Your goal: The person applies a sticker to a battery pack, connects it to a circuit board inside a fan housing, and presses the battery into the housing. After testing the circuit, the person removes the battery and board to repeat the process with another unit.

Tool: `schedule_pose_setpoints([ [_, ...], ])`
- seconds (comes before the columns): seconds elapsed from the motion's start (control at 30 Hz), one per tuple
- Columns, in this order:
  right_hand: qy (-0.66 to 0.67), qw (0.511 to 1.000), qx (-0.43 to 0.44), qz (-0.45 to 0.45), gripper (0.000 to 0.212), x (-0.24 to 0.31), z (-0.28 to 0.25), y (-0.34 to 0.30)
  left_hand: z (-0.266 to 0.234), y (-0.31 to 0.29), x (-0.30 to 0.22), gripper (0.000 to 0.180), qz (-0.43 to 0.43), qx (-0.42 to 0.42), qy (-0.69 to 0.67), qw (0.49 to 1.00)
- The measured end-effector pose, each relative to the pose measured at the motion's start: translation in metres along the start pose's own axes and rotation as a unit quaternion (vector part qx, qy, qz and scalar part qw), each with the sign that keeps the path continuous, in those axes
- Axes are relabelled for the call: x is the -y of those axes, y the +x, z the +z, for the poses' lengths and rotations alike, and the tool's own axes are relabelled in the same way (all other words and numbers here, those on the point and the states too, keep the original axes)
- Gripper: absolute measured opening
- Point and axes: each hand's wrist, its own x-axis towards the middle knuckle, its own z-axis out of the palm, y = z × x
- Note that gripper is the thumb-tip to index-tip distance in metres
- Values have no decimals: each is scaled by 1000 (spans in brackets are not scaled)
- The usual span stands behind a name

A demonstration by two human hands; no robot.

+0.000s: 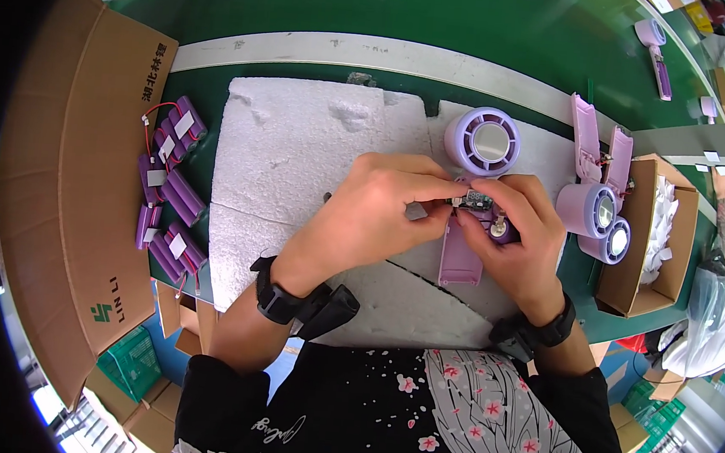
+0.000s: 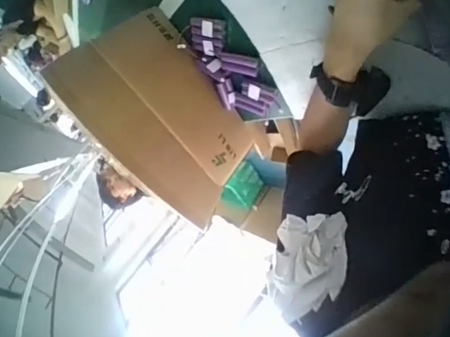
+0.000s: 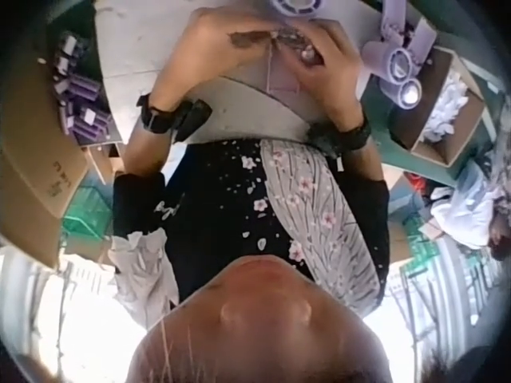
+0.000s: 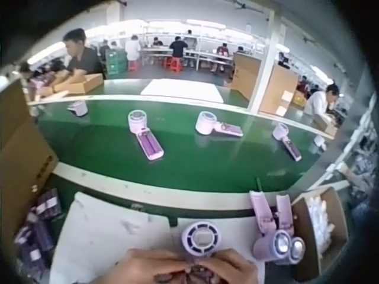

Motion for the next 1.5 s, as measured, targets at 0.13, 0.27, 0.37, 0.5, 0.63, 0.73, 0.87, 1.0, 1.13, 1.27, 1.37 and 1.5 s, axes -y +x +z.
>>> schedule_pose_setpoints([
  [0.13, -7, 1000, 9, 7, 42, -1, -2, -1, 2, 0, 2, 28, -19, -4, -33, 999],
  [0.27, -10, 1000, 3, 18, 41, -2, -2, 0, 3, 0, 3, 25, -7, -16, -17, 1000],
  [0.37, -10, 1000, -2, 22, 40, -2, 0, 0, 4, -1, 2, 24, -15, -15, -23, 1000],
  [0.5, -5, 1000, -8, 26, 38, -2, 1, -3, 5, -2, 2, 24, -27, -11, -31, 999],
  [0.63, -5, 999, -17, 29, 38, 0, 3, -1, 4, -2, 3, 25, -35, -4, -41, 999],
  [0.73, -13, 999, -11, 30, 35, 2, 2, -1, 4, -3, 5, 27, -29, -7, -46, 998],
  [0.87, 37, 997, -21, 69, 27, -1, 2, 0, 8, 0, 3, 32, -26, -14, -75, 997],
  [1.0, 40, 994, -6, 99, 20, 1, 0, 1, 13, 0, -3, 35, -63, -3, -107, 992],
  [1.13, 45, 993, -14, 111, 17, 1, 1, 1, 16, -1, -6, 34, -91, -17, -94, 991],
  [1.27, 40, 992, -20, 120, 16, 5, 3, 0, 16, -2, -8, 28, -128, -41, -100, 986],
  [1.37, 21, 992, -16, 120, 15, 6, 2, 1, 15, -3, -10, 22, -155, -34, -69, 985],
  [1.5, 3, 993, -8, 114, 15, 8, 2, 3, 15, -4, -14, 13, -196, -47, -49, 978],
])
